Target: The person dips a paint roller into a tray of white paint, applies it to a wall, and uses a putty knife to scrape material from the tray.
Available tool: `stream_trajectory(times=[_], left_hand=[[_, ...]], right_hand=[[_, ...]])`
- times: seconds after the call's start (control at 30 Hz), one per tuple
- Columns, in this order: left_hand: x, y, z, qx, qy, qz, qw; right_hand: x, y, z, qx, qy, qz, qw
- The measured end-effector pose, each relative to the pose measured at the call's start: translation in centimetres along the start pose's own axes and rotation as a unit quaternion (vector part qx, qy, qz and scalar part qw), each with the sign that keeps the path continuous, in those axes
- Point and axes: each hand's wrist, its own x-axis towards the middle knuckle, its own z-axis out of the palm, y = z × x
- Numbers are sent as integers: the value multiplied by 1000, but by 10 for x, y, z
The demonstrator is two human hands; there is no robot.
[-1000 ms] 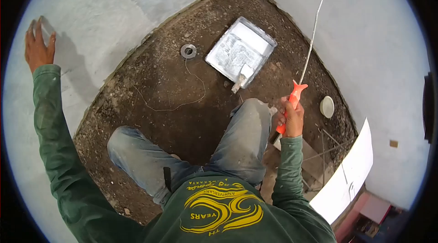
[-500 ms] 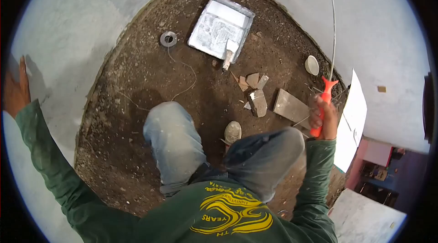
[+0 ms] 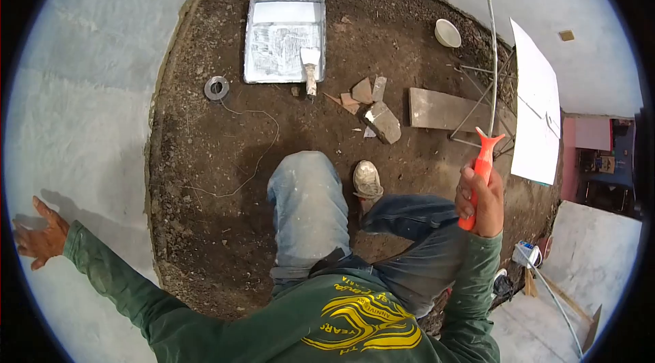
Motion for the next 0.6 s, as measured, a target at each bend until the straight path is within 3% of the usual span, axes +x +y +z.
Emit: stream_trajectory(times=[0.07,0.1,0.13,0.17,0.2,0.23,0.27,0.37,0.43,0.6], left_hand=[[-1,7,-1,-21,2,-10,1000],[-3,13,-5,296,-122,46,946],[-3,18,-13,579,-234,99,775],[6,35,-25,584,-239,103,769],[23,61,-33,457,-315,-36,831],[36,76,-33,310,-370,-180,857],[38,75,-28,320,-362,-190,855],[16,49,-11,128,-164,-107,972],[4,38,-16,-10,-39,-23,999],[10,49,-29,-17,-68,-8,997]], right_hand=[[-4,2,9,11,-1,5,1000],[-4,1,12,20,-8,6,1000],[1,-1,14,12,-12,6,1000],[7,-3,17,12,-28,6,1000],[11,-3,19,17,-45,3,999],[15,-3,23,18,-56,-3,998],[21,-2,30,26,-61,-1,998],[42,11,49,41,-103,7,994],[56,30,62,46,-141,13,989],[76,65,80,60,-241,52,967]])
